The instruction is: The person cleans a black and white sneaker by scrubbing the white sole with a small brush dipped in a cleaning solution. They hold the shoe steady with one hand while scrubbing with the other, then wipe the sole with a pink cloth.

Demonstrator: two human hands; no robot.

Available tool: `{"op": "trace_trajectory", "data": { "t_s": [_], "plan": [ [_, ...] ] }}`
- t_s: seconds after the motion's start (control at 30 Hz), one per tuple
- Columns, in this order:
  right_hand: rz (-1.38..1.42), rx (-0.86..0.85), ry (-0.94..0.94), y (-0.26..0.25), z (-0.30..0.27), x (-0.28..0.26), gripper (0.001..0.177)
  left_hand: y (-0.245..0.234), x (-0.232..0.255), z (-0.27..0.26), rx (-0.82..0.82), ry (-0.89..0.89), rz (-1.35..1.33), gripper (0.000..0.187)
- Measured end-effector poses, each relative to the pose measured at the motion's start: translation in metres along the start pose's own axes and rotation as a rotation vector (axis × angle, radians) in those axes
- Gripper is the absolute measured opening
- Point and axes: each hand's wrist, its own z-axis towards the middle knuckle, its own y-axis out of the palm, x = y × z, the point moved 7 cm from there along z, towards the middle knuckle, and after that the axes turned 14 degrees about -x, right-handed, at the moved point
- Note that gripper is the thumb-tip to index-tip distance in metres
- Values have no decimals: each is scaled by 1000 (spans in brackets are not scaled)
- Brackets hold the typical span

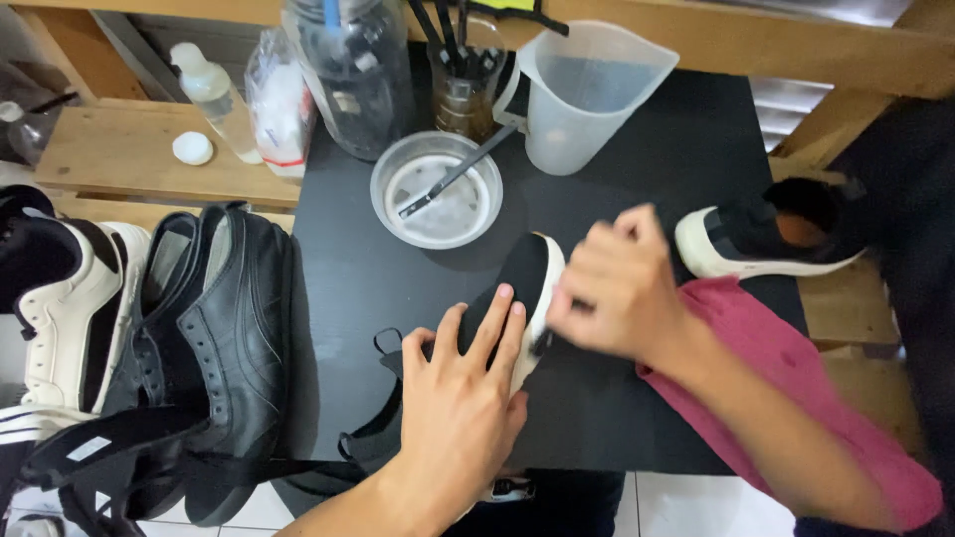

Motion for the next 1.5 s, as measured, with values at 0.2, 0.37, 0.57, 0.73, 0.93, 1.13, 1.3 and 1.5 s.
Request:
{"op": "trace_trajectory", "data": {
  "t_s": [0.2, 0.37, 0.57, 0.73, 0.93, 1.13, 1.3, 1.5],
  "plan": [
    [-146, -23, 99, 1, -5, 22, 27, -3, 2, -1, -9, 2, 5, 92],
    [-172, -14, 127, 2, -13, 29, 29, 1, 2, -1, -7, -4, 11, 89],
    [-178, -21, 131, 3, -10, 25, 29, -3, 2, 1, 20, 0, 13, 90],
    [-178, -35, 112, 6, -4, 20, 27, -1, 0, 3, 25, -2, 21, 92],
    [-148, 42, 222, 17, -19, 50, 36, -2, 0, -2, 2, 7, 6, 88],
    [-46, 5, 178, 27, -19, 51, 29, 0, -1, -4, -10, 6, -27, 90],
    [57, -11, 91, 27, -11, 39, 25, 1, -4, 0, 9, -2, -36, 91],
    [128, -4, 44, 19, 0, 34, 34, 2, -3, -2, 18, -1, -55, 90]
  ]
}}
